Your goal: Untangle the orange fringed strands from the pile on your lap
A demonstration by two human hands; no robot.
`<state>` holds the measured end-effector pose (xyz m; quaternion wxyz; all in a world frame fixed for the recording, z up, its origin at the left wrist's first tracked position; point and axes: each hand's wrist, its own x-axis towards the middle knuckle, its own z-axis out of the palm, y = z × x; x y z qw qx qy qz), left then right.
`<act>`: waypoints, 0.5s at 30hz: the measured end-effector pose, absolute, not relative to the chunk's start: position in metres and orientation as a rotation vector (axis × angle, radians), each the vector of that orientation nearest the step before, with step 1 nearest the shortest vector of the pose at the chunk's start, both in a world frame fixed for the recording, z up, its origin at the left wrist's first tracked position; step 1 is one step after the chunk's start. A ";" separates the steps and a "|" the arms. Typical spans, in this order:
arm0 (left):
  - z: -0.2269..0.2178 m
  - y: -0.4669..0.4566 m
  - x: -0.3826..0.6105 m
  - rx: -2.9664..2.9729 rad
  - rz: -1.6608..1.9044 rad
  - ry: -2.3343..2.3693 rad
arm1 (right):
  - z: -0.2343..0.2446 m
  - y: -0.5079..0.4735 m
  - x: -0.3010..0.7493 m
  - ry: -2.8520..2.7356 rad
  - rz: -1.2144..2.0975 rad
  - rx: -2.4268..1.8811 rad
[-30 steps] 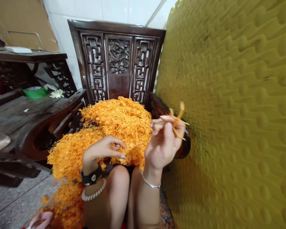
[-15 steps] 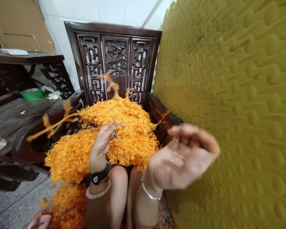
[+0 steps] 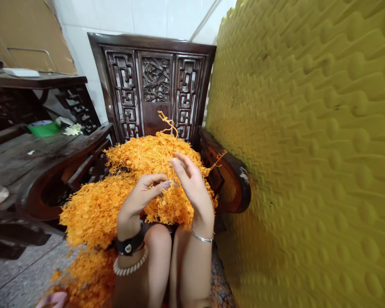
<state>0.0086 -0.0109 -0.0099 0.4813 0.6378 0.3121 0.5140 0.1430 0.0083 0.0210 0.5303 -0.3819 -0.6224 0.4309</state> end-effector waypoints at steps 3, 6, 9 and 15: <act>-0.010 -0.011 0.008 1.643 1.268 0.768 | 0.023 0.005 0.145 -1.637 1.072 -0.847; -0.011 -0.014 0.007 1.670 1.225 0.782 | 0.025 0.002 0.147 -1.613 1.036 -0.840; -0.015 -0.017 0.005 1.564 1.233 0.780 | 0.025 0.002 0.149 -1.504 0.981 -0.841; -0.019 -0.018 0.000 1.480 1.391 0.817 | 0.022 0.001 0.151 -1.299 0.848 -0.823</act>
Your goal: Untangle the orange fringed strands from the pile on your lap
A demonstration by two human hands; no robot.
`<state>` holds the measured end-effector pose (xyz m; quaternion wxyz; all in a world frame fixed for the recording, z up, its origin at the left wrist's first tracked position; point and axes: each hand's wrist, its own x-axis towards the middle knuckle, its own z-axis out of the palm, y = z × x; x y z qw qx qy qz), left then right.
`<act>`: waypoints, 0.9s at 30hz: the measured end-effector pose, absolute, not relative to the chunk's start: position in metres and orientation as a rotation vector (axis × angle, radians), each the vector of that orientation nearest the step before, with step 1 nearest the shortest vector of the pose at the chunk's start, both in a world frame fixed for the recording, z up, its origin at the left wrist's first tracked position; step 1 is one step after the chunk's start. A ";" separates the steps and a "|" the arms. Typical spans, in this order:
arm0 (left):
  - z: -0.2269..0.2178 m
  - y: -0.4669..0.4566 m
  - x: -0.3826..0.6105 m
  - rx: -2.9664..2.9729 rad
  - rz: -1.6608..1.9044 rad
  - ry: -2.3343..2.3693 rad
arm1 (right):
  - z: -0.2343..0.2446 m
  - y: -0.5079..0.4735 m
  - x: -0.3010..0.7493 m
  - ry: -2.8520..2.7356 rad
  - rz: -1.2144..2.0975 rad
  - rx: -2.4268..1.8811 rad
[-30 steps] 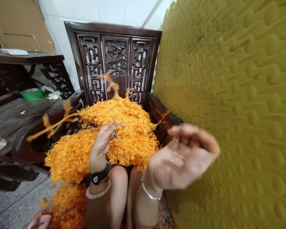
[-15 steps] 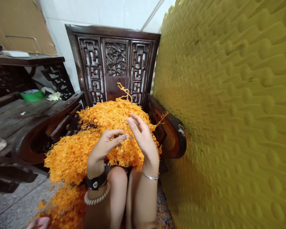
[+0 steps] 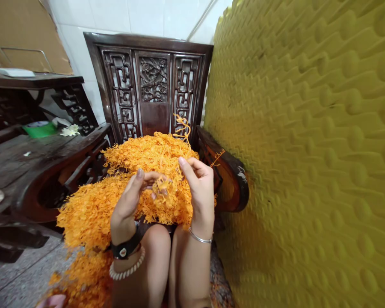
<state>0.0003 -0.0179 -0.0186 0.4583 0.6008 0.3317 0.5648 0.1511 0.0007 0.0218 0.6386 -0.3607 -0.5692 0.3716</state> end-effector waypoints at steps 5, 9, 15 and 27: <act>-0.010 -0.023 -0.011 1.746 1.523 0.907 | 0.022 -0.002 0.147 -1.231 0.808 -0.901; -0.010 -0.029 -0.009 1.891 1.389 0.963 | 0.023 -0.003 0.136 -1.132 0.728 -0.921; -0.010 -0.022 0.006 1.711 1.606 1.081 | 0.026 -0.007 0.131 -1.316 0.878 -0.903; -0.015 -0.023 -0.010 1.542 1.564 0.983 | 0.027 -0.025 0.159 -1.543 0.724 -0.218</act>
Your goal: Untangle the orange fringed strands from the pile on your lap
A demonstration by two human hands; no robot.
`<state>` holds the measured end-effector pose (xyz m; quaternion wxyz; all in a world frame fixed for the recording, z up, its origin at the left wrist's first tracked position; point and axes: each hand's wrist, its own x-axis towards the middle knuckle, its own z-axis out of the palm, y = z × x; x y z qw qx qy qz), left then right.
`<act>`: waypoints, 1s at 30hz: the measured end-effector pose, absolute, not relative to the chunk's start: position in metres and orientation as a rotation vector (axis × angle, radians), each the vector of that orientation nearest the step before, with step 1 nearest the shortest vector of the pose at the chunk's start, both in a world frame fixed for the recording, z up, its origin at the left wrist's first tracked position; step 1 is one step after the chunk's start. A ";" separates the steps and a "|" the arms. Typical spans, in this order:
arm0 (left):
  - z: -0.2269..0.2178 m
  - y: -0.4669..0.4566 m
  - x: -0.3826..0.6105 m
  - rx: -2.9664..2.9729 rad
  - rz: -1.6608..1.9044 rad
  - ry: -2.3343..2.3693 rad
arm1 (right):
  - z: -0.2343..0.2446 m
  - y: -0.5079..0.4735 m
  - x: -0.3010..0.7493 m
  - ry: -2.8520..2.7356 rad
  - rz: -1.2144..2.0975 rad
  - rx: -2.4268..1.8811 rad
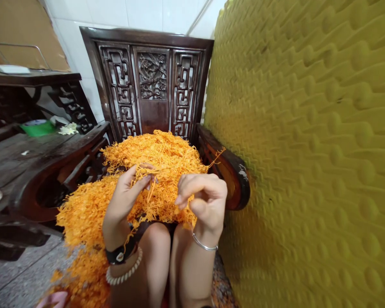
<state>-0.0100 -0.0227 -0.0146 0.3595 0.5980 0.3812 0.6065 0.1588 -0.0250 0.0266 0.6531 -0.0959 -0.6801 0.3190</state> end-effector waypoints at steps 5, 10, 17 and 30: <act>-0.016 -0.023 -0.007 1.469 1.425 0.968 | 0.039 -0.027 0.157 -2.015 0.346 -0.584; -0.021 -0.020 -0.009 1.330 1.463 1.041 | 0.033 -0.015 0.157 -2.116 0.257 -0.845; -0.008 -0.021 -0.012 1.592 2.027 1.283 | 0.023 -0.008 0.159 -1.899 0.411 -1.050; -0.003 -0.022 0.005 1.878 1.749 1.165 | 0.025 -0.019 0.143 -1.876 0.761 -0.726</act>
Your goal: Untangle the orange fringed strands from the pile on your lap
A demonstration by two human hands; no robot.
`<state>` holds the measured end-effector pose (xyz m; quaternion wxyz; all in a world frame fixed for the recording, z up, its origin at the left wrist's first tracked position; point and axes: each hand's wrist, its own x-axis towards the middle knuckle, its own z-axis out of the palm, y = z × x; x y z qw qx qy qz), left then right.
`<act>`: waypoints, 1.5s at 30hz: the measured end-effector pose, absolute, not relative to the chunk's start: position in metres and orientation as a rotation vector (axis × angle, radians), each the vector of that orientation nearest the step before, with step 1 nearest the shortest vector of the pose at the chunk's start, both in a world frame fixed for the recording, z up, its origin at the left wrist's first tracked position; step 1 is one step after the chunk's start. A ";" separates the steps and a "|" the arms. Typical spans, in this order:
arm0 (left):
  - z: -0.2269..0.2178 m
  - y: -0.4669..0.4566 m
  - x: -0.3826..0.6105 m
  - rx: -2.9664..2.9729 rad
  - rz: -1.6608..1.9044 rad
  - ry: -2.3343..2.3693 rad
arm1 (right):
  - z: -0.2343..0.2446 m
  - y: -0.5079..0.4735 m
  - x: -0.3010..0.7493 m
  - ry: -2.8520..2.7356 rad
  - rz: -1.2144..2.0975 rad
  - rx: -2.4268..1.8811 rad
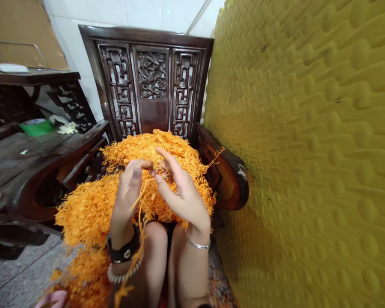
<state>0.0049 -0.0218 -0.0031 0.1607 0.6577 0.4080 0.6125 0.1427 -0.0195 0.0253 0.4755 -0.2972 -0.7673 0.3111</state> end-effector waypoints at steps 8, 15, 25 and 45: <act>-0.008 -0.019 0.012 1.616 1.661 1.468 | 0.020 -0.008 0.123 -2.001 0.414 -0.871; -0.017 -0.009 -0.004 1.478 1.724 1.307 | 0.023 -0.008 0.134 -1.880 0.517 -0.994; -0.020 -0.021 0.015 1.052 1.805 0.598 | 0.027 -0.011 0.104 -1.019 1.462 -0.350; -0.004 -0.013 0.021 0.746 2.010 0.491 | 0.022 0.006 0.137 -0.903 1.017 -0.449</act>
